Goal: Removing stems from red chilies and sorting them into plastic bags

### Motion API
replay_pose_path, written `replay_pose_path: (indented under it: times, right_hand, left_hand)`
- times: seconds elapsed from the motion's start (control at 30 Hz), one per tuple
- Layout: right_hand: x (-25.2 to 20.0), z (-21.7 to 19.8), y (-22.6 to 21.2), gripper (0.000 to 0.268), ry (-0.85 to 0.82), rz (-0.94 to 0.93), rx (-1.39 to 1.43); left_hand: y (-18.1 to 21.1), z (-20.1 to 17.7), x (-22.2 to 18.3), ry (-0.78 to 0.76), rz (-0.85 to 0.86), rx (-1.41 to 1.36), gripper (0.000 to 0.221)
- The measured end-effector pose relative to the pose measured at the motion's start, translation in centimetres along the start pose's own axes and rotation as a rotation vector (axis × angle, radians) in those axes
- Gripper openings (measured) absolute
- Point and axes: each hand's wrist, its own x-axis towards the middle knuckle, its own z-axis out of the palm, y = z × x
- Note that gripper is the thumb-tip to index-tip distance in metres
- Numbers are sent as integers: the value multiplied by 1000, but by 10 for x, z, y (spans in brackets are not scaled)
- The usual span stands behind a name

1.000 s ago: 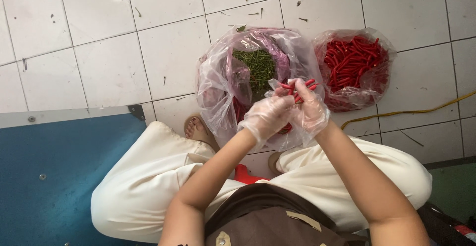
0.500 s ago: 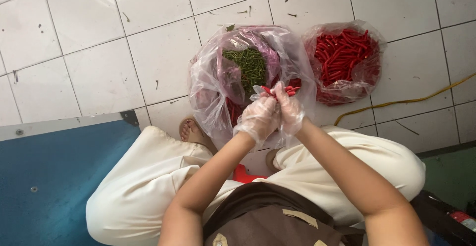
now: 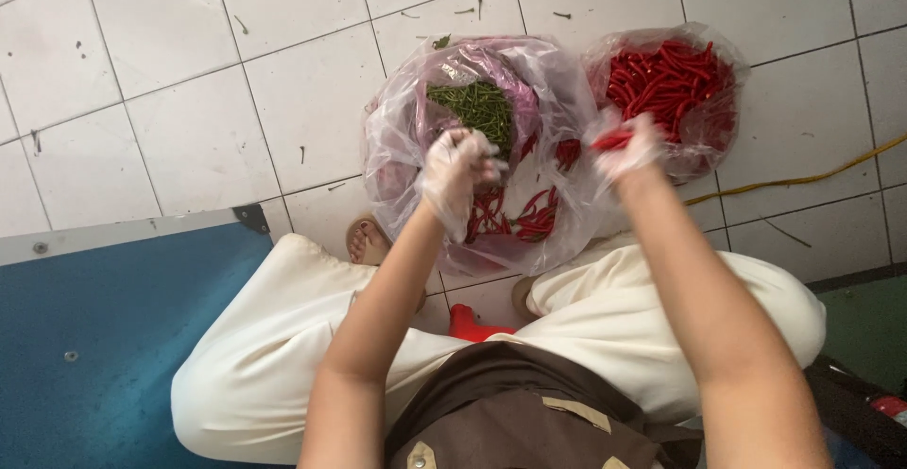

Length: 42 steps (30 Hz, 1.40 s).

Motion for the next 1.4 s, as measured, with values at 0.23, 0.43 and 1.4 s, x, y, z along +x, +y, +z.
replay_pose_path:
  times: [0.23,0.43,1.4]
  right_hand:
    - [59,2,-73,107,-138,255,63]
    - [-83,46,-7,22,-485,-176,-1038]
    - [-37,-76,100,51,-934,-365,-2573]
  left_hand:
    - [-1,-37,82,21,-84,-4,103]
    - [-29,-50,88,335,-729,-1798,33]
    - [-53,-77,47,2088,636,-3325,66]
